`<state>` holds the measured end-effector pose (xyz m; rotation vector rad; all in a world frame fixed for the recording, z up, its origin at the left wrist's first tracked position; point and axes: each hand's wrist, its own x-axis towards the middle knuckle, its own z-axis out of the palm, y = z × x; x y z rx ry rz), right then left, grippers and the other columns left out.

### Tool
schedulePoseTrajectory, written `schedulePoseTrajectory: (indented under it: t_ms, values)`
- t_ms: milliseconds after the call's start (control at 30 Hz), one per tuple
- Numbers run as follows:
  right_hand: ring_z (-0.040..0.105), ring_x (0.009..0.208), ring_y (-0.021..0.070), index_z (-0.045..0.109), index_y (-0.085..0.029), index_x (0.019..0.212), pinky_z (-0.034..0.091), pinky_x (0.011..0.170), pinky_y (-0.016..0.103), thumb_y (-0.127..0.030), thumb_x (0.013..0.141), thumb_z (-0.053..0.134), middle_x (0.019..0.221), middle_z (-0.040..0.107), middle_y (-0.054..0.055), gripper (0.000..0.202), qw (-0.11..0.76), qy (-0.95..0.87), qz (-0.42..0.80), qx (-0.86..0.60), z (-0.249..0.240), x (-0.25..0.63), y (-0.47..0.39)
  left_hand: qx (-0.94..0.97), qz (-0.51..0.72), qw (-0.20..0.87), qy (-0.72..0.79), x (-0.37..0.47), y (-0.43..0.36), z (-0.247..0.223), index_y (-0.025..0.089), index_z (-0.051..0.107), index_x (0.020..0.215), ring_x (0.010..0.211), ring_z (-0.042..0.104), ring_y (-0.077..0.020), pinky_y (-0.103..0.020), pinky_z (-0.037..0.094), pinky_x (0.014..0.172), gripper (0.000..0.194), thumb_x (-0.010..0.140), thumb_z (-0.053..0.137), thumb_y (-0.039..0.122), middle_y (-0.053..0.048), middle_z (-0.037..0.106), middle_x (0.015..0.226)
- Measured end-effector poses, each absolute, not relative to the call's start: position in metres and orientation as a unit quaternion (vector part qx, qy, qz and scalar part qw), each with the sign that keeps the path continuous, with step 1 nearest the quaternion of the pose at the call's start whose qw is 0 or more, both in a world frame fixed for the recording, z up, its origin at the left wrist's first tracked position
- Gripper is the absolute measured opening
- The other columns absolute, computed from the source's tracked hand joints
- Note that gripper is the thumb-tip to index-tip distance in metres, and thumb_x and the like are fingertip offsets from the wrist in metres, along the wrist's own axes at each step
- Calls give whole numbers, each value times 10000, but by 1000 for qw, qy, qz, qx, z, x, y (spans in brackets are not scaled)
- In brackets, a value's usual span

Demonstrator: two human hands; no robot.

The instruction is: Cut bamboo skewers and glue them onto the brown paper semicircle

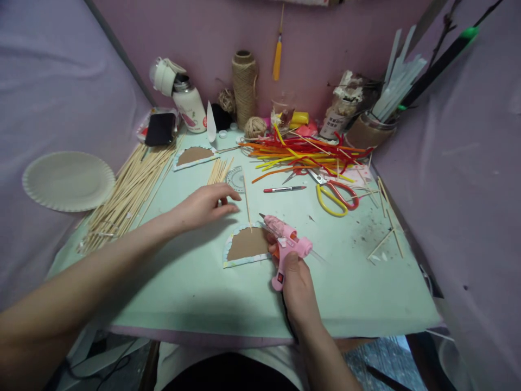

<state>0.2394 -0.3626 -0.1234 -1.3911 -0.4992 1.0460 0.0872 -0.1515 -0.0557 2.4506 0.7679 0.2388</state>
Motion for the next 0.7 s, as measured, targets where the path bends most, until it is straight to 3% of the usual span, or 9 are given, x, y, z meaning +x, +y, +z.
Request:
schedulePoseTrajectory:
  t_ms: [67, 167, 267, 700]
  values:
    - [600, 1192, 249, 733, -201, 926, 394, 1091, 400, -638, 883, 477, 1250, 673, 86, 509, 635, -217, 461, -581, -118, 237, -361, 900, 102, 259, 335, 78, -181, -57, 171, 597, 1034, 880, 600, -211, -355, 478, 802, 325, 826, 635, 418, -74, 642, 1005]
    - [610, 1183, 250, 734, -195, 909, 420, 1078, 395, -629, 884, 487, 1190, 701, 84, 500, 672, -213, 467, -534, -110, 234, -360, 909, 88, 247, 325, 70, -223, -65, 159, 528, 1133, 1095, 514, -294, -426, 447, 910, 575, 709, 726, 493, -128, 569, 1175]
    - [631, 1154, 256, 725, -190, 912, 456, 1050, 397, -644, 870, 495, 1164, 710, 90, 511, 683, -216, 473, -513, -104, 234, -361, 910, 78, 237, 331, 67, -246, -77, 173, 473, 1203, 1191, 439, -315, -469, 397, 973, 650, 680, 758, 433, -135, 493, 1298]
    - [672, 1080, 280, 721, -170, 929, 546, 937, 408, -666, 823, 549, 1212, 679, 140, 536, 685, -151, 457, -547, -110, 248, -376, 914, 90, 223, 328, 60, -244, -87, 200, 431, 1192, 1189, 437, -282, -439, 370, 951, 509, 762, 684, 304, -105, 513, 1278]
